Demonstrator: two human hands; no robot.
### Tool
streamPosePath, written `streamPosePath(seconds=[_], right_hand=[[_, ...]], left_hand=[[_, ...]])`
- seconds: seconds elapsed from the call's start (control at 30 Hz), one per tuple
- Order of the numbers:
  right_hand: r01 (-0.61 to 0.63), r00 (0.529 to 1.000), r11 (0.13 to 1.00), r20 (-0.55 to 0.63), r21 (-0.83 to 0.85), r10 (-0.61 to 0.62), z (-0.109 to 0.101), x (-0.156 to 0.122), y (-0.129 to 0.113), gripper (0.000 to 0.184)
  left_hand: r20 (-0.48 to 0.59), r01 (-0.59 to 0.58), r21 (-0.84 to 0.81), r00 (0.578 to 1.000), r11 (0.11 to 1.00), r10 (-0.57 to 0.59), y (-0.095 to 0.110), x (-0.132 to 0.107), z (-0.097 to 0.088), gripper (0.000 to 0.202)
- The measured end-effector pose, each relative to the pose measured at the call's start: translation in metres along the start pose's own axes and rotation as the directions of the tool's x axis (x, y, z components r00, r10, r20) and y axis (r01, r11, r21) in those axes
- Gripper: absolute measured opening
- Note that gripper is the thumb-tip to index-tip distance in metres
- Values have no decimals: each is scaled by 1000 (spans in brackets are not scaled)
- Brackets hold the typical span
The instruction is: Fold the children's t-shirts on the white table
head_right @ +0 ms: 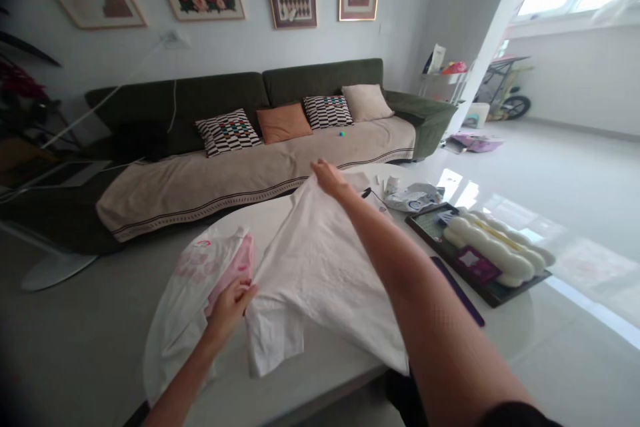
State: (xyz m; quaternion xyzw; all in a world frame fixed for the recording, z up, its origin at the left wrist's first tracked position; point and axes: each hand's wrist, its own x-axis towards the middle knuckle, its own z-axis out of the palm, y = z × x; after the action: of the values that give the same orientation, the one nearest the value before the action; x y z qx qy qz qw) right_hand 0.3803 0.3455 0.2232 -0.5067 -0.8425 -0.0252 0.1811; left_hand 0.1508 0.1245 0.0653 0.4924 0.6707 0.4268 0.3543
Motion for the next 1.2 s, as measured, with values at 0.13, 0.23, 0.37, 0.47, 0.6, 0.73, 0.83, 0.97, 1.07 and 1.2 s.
streamPosePath(seconds=[0.13, 0.23, 0.37, 0.47, 0.6, 0.73, 0.83, 0.97, 1.07, 1.2], right_hand=[[18, 987, 994, 160, 105, -35, 94, -52, -35, 47], [25, 951, 976, 295, 216, -90, 141, -138, -64, 47], [-41, 907, 950, 411, 310, -95, 176, -242, -86, 51], [-86, 891, 968, 453, 235, -31, 182, -282, -68, 50], [-160, 899, 984, 423, 82, 111, 172, -312, -7, 50], [-311, 881, 950, 366, -29, 300, 153, -343, 53, 51], [-439, 861, 897, 311, 53, 402, 143, -352, 72, 48], [-560, 816, 818, 255, 129, 518, 145, -340, 72, 33], [-635, 765, 763, 229, 117, 602, 153, -321, 70, 31], [-729, 679, 680, 209, 79, 703, 160, -298, 73, 29]], left_hand=[[-129, 255, 22, 959, 967, -251, -69, 3, 16, 41], [-176, 327, 17, 931, 945, -319, -91, -4, 20, 47], [-122, 279, 88, 956, 956, -267, -103, -13, 21, 45], [-76, 209, 241, 978, 948, -196, -108, -16, 21, 30], [-101, 179, 399, 983, 899, -151, -106, -18, 19, 22], [-114, 172, 433, 984, 885, -135, -99, -20, 19, 20], [-155, 218, 373, 973, 902, -172, -94, -27, 23, 24], [-47, 338, 154, 941, 929, -334, -93, -49, 30, 34], [85, 401, 3, 913, 916, -400, -95, -63, 34, 34], [31, 338, -192, 941, 921, -338, -90, -71, 33, 32]])
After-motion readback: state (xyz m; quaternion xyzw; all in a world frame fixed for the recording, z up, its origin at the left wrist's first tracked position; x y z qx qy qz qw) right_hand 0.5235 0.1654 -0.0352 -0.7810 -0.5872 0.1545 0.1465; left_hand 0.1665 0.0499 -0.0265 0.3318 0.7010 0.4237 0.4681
